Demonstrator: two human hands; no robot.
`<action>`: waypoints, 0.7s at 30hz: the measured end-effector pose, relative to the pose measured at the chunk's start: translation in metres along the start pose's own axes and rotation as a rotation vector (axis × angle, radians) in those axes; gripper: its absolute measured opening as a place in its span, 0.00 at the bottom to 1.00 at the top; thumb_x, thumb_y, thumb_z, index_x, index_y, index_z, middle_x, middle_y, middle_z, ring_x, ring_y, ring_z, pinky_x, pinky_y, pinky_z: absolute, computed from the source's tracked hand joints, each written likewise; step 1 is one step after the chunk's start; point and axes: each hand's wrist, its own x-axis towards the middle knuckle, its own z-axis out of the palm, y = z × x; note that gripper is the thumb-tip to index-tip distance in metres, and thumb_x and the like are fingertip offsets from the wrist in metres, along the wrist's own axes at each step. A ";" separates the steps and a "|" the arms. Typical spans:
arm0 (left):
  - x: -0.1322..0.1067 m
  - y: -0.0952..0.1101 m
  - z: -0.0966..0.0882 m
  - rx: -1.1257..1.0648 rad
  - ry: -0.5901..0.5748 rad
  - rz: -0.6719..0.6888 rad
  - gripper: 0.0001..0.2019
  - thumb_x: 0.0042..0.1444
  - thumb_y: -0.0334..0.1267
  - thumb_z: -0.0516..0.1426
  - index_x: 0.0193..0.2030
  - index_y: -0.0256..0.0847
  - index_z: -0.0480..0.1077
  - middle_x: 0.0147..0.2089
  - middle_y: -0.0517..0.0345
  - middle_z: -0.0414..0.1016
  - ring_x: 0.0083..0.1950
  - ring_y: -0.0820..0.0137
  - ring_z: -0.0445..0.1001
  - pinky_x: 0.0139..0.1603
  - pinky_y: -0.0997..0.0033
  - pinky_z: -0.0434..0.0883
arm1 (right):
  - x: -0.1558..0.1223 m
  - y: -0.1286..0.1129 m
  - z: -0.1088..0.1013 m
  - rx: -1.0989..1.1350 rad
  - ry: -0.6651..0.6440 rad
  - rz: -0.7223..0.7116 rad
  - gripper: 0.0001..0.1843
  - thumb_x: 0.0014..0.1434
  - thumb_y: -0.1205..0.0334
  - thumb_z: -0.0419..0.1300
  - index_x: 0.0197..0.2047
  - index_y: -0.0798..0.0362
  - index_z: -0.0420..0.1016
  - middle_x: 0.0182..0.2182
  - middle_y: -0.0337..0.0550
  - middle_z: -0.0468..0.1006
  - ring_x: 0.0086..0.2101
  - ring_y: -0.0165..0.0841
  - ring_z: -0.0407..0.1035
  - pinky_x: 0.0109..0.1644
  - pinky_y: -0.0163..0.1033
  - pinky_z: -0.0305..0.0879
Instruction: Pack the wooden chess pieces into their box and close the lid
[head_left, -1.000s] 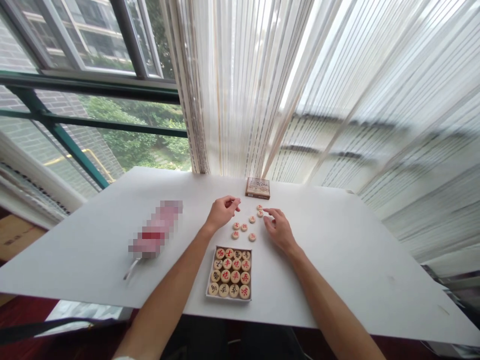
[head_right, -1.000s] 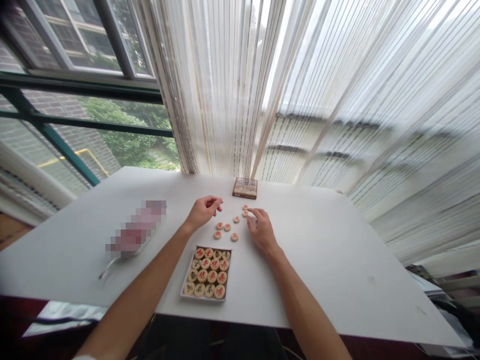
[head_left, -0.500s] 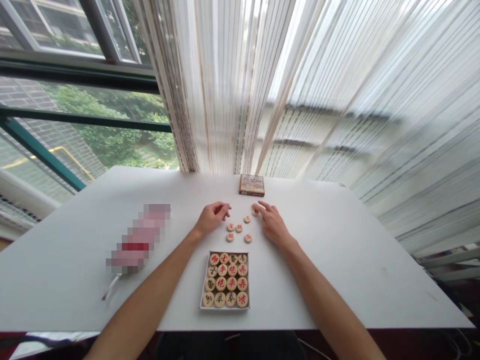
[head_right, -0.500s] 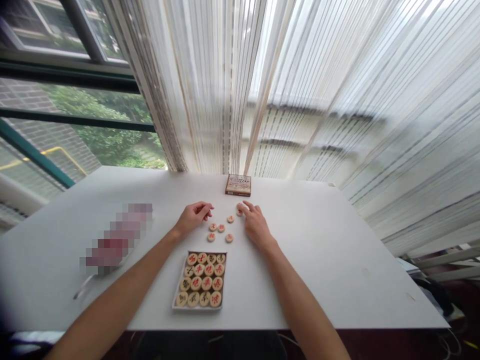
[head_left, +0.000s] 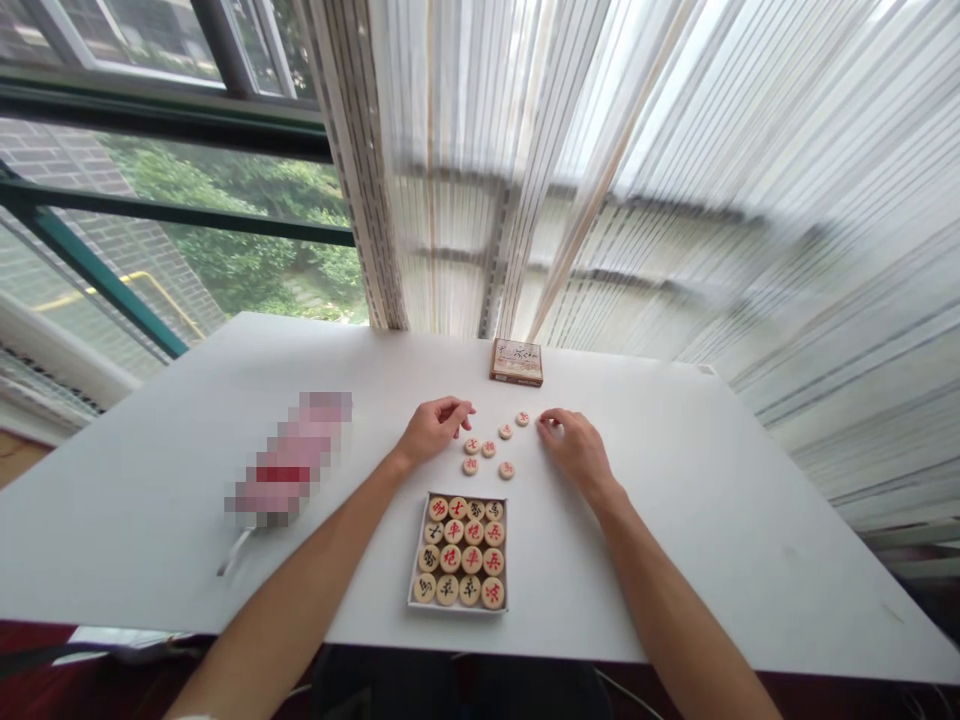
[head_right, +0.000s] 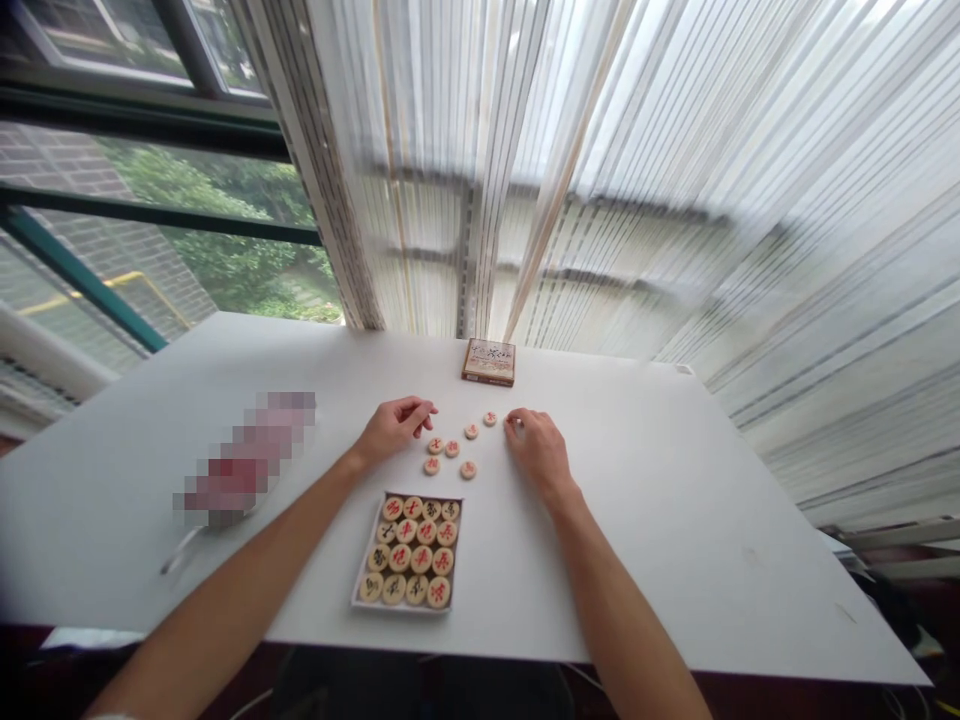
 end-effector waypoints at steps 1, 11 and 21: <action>-0.001 0.002 0.000 -0.002 -0.004 0.001 0.22 0.60 0.55 0.55 0.40 0.35 0.76 0.30 0.54 0.77 0.25 0.74 0.67 0.28 0.75 0.68 | 0.000 -0.002 -0.002 0.008 0.007 0.003 0.08 0.63 0.60 0.57 0.42 0.48 0.77 0.36 0.44 0.81 0.37 0.40 0.74 0.42 0.45 0.70; -0.017 0.024 0.008 -0.086 -0.162 0.006 0.20 0.59 0.52 0.60 0.46 0.36 0.74 0.38 0.49 0.81 0.35 0.68 0.78 0.31 0.74 0.73 | -0.016 -0.051 -0.011 0.382 0.015 -0.182 0.14 0.64 0.60 0.59 0.54 0.46 0.73 0.46 0.46 0.79 0.39 0.37 0.75 0.43 0.45 0.76; -0.026 0.029 0.017 -0.181 -0.282 0.002 0.20 0.55 0.50 0.64 0.46 0.35 0.74 0.40 0.48 0.80 0.39 0.64 0.80 0.31 0.73 0.73 | -0.025 -0.068 -0.004 0.444 -0.003 -0.351 0.19 0.65 0.67 0.59 0.57 0.43 0.71 0.50 0.46 0.77 0.42 0.36 0.75 0.43 0.43 0.78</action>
